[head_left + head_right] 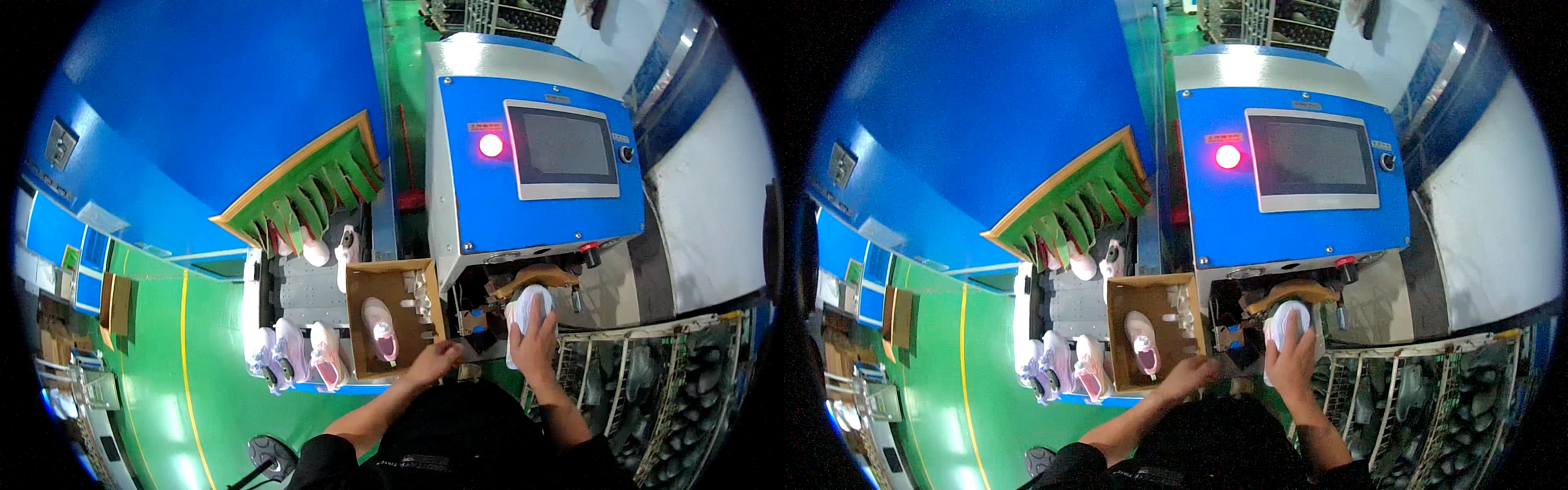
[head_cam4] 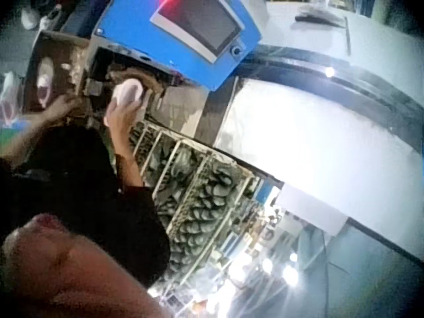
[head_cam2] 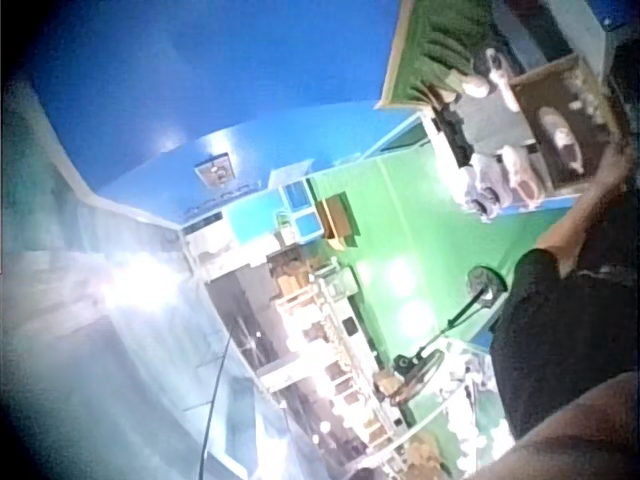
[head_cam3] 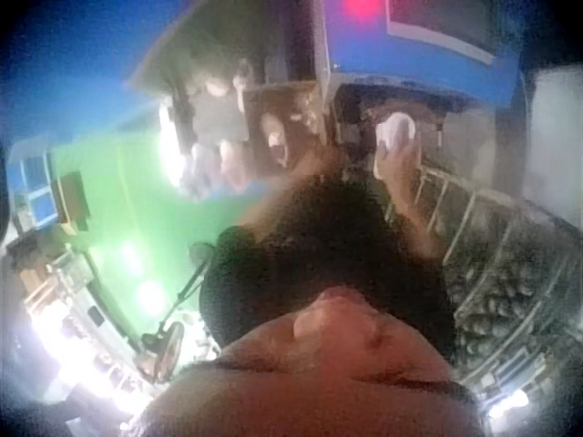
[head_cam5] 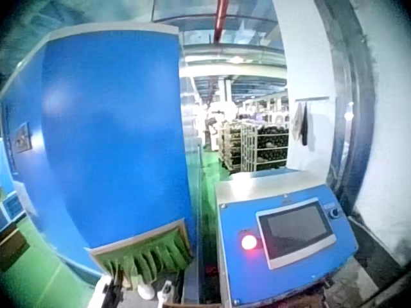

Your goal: The person repeatedly picks up white slipper uppers and green insoles, inserts the insoles into the uppers, and places the assembled slippers into a cardboard box. The person also moves a red plastic container and handles a metal rack filled with insoles.

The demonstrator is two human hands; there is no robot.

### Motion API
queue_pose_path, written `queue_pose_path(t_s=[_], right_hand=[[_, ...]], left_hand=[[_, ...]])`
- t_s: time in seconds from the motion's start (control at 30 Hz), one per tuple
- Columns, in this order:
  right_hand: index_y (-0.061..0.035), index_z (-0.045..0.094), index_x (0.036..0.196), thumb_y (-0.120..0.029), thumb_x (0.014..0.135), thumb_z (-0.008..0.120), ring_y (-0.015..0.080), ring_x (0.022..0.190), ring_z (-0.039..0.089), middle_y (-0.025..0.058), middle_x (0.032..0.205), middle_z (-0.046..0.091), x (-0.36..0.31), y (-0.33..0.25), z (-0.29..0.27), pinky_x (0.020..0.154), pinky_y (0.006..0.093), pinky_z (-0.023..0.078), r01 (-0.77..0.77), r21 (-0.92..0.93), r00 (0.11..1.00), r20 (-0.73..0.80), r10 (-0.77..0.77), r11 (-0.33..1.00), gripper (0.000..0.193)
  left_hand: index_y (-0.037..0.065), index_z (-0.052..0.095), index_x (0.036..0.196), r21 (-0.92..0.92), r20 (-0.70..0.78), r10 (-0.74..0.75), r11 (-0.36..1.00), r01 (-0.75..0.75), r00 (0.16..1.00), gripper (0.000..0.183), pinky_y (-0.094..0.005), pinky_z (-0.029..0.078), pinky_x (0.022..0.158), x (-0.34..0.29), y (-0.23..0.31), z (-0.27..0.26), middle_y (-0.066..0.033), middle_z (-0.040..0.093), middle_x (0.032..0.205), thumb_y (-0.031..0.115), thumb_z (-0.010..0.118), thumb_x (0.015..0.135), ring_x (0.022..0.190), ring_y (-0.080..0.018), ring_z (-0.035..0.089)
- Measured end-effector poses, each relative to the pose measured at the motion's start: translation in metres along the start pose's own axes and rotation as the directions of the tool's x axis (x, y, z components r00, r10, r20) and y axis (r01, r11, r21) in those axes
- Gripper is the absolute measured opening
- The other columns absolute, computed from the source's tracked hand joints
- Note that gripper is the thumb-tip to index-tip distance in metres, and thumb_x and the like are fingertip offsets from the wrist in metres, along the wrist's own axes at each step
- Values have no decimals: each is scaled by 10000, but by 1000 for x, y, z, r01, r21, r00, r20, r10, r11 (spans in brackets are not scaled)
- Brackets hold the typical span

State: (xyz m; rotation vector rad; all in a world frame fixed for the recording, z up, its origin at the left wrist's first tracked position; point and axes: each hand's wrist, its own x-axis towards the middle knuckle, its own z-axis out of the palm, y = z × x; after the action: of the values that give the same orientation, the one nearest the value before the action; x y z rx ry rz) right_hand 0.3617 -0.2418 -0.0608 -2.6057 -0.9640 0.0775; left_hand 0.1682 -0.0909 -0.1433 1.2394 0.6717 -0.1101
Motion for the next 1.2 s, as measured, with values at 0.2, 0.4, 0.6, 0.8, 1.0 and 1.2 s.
queue_pose_path(t_s=[0.2, 0.4, 0.6, 0.8, 1.0, 1.2], right_hand=[[0, 313, 1550, -207, 912, 657, 592, 1197, 483, 425, 1420, 356, -90, 20, -13, 1022, 558, 441, 54, 95, 997, -64, -48, 994, 754], [-126, 305, 1594, -229, 888, 769, 373, 1260, 593, 240, 1444, 520, -139, 20, -72, 1072, 440, 488, 40, 257, 879, 450, -156, 966, 851], [-120, 206, 1612, -317, 974, 696, 228, 1074, 696, 170, 1251, 654, -61, 30, -8, 882, 370, 567, -498, 770, 751, 613, 246, -399, 829], [-191, 440, 1545, -226, 937, 731, 175, 1061, 633, 34, 1213, 661, -75, 19, 65, 913, 349, 507, -210, 938, 908, 292, 302, -276, 675], [-210, 522, 1497, -242, 914, 735, 228, 1076, 650, 116, 1268, 667, -182, 91, -17, 988, 360, 484, -222, 834, 972, 147, 185, 506, 621], [-291, 493, 1503, -283, 907, 709, 383, 1126, 651, 190, 1323, 633, -296, 150, -95, 984, 436, 513, -451, 647, 889, 264, 375, 615, 633]], left_hand=[[60, 516, 1387, -234, 574, -198, 891, 390, 795, 706, -378, 513, 945, 30, 0, 58, -129, 690, 1187, 654, 422, 1016, 1046, -229, 682], [120, 579, 1347, -90, 693, -337, 837, 540, 638, 641, -359, 464, 975, 28, -22, 69, -42, 663, 1254, 649, 404, 1029, 1112, -178, 612], [48, 564, 1369, -72, 506, -481, 804, 591, 716, 549, -398, 434, 1065, 5, -38, 52, -105, 621, 1320, 402, 628, 954, 1185, -242, 592], [13, 578, 1326, 214, 310, -405, 911, 352, 860, 520, -407, 429, 1061, -26, 19, 32, -117, 626, 1281, 350, 641, 935, 1175, -256, 589], [6, 606, 1277, 399, 259, -384, 878, 264, 886, 482, -393, 438, 1017, -22, 27, 61, -116, 642, 1213, 345, 653, 938, 1126, -243, 597], [-1, 635, 1228, 522, 306, -406, 828, 205, 861, 447, -379, 448, 974, -20, 19, 144, -115, 658, 1146, 341, 665, 942, 1076, -230, 604]])
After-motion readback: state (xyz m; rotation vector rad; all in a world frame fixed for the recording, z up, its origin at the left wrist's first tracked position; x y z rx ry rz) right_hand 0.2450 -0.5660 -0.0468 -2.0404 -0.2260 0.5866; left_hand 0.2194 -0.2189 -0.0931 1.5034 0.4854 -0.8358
